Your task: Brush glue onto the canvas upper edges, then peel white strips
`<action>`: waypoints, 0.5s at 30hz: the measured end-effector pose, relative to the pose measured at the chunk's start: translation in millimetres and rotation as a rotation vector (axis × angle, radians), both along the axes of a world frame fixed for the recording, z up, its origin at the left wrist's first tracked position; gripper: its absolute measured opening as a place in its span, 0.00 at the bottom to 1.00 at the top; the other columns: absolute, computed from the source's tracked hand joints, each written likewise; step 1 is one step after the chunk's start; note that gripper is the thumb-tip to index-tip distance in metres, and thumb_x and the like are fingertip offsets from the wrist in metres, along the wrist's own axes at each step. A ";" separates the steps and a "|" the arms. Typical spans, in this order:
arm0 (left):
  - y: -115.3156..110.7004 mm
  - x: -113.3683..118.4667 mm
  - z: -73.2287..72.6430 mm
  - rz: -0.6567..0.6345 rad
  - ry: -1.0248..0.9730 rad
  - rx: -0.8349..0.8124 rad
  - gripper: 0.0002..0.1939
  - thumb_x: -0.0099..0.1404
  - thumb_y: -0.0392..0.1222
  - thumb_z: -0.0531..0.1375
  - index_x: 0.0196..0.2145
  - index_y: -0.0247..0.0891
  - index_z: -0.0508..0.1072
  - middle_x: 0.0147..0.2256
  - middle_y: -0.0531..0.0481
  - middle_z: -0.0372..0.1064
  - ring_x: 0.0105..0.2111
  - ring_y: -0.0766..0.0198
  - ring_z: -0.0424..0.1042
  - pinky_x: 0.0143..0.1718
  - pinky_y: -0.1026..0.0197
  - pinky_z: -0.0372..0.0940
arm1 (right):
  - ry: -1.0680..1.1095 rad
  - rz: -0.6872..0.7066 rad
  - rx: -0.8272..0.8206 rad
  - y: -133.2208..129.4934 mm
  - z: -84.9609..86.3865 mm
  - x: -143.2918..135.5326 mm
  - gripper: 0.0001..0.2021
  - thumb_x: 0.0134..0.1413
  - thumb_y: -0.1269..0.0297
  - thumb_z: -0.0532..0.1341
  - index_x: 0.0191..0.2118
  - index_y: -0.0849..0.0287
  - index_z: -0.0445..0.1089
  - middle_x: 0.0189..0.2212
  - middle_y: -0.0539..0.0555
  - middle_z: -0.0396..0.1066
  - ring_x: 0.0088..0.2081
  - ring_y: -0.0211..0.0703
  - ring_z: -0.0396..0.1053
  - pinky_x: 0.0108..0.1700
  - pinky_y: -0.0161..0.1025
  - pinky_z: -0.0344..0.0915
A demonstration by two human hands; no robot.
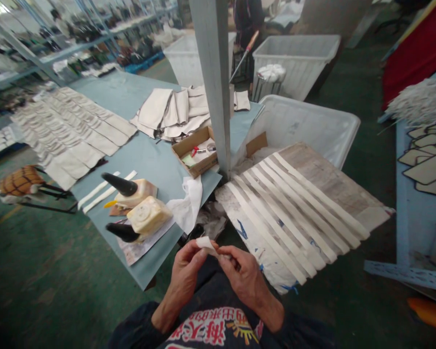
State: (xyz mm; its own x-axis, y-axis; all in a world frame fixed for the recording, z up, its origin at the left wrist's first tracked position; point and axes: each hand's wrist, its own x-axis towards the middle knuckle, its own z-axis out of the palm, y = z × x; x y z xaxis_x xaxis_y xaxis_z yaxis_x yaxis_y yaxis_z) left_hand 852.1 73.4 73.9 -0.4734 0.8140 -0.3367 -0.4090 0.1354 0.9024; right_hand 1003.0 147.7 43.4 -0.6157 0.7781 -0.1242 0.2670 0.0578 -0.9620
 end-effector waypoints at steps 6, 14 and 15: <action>5.1 9.1 -8.7 0.124 -0.115 -0.103 0.20 0.54 0.56 0.74 0.31 0.36 0.80 0.27 0.51 0.78 0.27 0.67 0.71 0.32 0.65 0.67 | 0.010 0.126 -0.495 -13.2 -1.8 2.4 0.26 0.60 0.38 0.61 0.38 0.61 0.72 0.23 0.46 0.62 0.24 0.35 0.59 0.26 0.33 0.55; -0.3 18.1 -1.9 0.103 -0.020 -0.052 0.19 0.57 0.57 0.72 0.33 0.37 0.79 0.30 0.50 0.80 0.25 0.68 0.69 0.30 0.65 0.67 | 0.010 0.108 -0.503 -22.0 -8.8 6.9 0.31 0.60 0.32 0.57 0.36 0.62 0.70 0.22 0.45 0.58 0.24 0.35 0.55 0.27 0.35 0.51; -1.2 19.6 -0.4 0.093 0.012 -0.044 0.19 0.57 0.57 0.72 0.33 0.37 0.79 0.30 0.49 0.80 0.25 0.67 0.70 0.30 0.65 0.67 | 0.000 0.101 -0.492 -22.2 -10.4 7.6 0.30 0.60 0.33 0.57 0.35 0.61 0.70 0.23 0.45 0.59 0.25 0.35 0.56 0.28 0.35 0.52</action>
State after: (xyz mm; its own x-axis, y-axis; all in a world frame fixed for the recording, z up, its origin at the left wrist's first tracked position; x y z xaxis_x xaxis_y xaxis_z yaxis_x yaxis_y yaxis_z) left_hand 871.7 72.2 73.5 -0.5506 0.7508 -0.3648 -0.4108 0.1367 0.9014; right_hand 1010.6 125.5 33.1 -0.6848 0.5640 -0.4614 0.2838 -0.3768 -0.8818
